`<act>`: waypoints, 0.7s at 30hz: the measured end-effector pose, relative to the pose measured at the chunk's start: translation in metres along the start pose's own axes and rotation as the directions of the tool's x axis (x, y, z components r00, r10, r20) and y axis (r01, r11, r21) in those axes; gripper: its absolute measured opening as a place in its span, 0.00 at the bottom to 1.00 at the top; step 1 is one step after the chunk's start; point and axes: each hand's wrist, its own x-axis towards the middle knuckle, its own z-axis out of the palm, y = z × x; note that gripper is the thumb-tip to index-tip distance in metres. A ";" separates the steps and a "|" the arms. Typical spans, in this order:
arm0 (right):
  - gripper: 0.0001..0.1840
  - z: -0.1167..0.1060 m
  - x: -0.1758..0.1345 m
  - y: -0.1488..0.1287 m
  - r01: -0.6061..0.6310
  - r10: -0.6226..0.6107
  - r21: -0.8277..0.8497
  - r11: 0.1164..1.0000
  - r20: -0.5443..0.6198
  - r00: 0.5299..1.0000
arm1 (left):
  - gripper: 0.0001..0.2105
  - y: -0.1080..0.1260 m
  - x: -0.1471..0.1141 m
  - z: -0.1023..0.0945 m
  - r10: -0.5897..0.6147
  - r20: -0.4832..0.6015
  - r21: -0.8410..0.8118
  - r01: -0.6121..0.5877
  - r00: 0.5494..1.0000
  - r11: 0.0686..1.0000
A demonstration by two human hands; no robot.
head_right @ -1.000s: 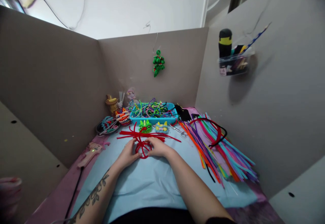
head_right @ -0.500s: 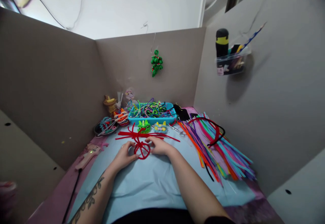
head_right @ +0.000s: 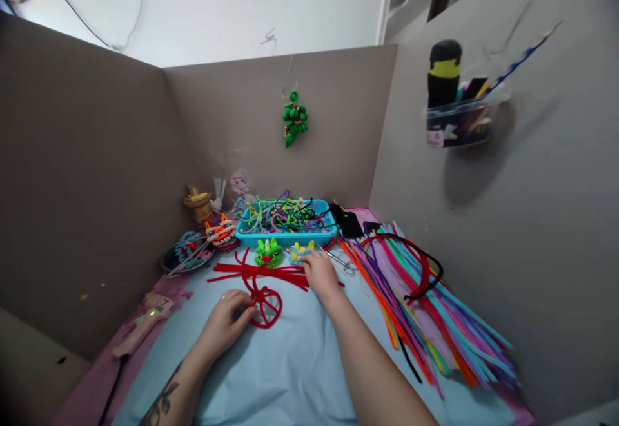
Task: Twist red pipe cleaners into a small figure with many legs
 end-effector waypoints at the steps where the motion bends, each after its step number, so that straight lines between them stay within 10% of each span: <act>1: 0.11 0.004 0.001 -0.004 0.012 -0.011 -0.027 1.000 0.033 0.999 | 0.07 -0.001 0.000 0.000 -0.011 -0.010 0.010 0.012 1.000 1.000; 14: 0.07 0.016 0.003 -0.013 -0.042 0.066 -0.225 0.974 0.103 0.992 | 0.06 -0.011 -0.001 -0.001 -0.042 -0.162 0.011 0.045 0.986 0.999; 21: 0.10 -0.012 -0.001 -0.012 -0.181 0.165 -0.132 0.975 -0.128 0.978 | 0.09 0.030 -0.011 -0.005 -0.174 -0.619 -0.105 0.138 0.766 0.985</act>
